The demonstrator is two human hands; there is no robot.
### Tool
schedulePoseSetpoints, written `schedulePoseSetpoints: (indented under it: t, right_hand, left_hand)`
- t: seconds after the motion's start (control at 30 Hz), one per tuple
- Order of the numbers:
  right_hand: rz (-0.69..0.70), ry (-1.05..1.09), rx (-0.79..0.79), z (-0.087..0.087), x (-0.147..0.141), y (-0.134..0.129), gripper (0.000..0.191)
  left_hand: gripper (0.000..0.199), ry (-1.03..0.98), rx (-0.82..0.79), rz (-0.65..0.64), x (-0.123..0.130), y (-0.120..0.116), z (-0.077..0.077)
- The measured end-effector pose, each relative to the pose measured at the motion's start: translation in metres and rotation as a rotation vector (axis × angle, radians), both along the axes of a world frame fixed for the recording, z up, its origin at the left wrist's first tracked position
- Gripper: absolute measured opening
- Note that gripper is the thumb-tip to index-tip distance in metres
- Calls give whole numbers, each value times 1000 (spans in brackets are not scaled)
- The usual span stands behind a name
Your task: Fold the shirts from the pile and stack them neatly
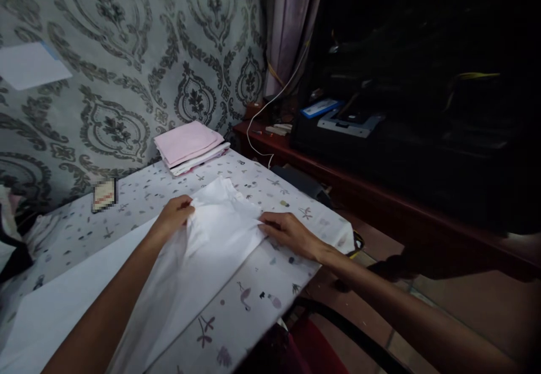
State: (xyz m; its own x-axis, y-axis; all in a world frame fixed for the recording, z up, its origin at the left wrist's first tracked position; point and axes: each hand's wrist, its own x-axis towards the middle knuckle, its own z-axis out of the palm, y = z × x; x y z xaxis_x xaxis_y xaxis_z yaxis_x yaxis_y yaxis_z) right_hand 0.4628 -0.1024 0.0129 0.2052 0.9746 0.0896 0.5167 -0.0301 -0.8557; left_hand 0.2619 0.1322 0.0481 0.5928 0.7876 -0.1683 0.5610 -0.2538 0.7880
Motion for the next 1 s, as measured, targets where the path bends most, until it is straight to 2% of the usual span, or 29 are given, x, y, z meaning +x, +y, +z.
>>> schedulePoseSetpoints:
  t: [0.07, 0.1, 0.17, 0.27, 0.37, 0.47, 0.57, 0.67, 0.73, 0.8, 0.87, 1.0]
  right_hand:
    - [-9, -51, 15, -1, 1, 6, 28]
    - [-22, -87, 18, -1, 1, 10, 27]
    - [-56, -150, 3, 0, 0, 18, 24]
    - [-88, -184, -36, 1, 0, 27, 19]
    - [-90, -153, -22, 1, 1, 29, 20]
    - [-104, -15, -31, 1, 7, 26, 30]
    - [-126, 184, -94, -2, 15, 22, 38]
    - [-91, 273, -106, -4, 21, 18, 36]
    - [-41, 259, -103, -6, 23, 17, 32]
    - [-9, 186, -86, -8, 24, 17, 36]
    - [-10, 128, -60, -10, 24, 17, 36]
    - [-53, 150, -41, -9, 22, 16, 27]
  left_hand:
    - [22, -211, -196, 122, -6, 7, 2]
    - [26, -254, -263, 167, -7, 10, 3]
    - [30, -247, -352, 218, -9, 16, 3]
    - [33, -162, -419, 221, -5, 20, 0]
    - [35, -81, -384, 217, 3, 20, -2]
    - [31, 7, -254, 203, 10, 20, -4]
    - [24, -22, -178, 209, 13, 21, -8]
    - [25, -91, -174, 273, 12, 24, -11]
    - [31, -114, -195, 287, 10, 27, -13]
    - [35, -127, -222, 288, 8, 29, -13]
    - [37, -142, -240, 292, 7, 29, -12]
    - [39, -146, -249, 298, 6, 28, -11]
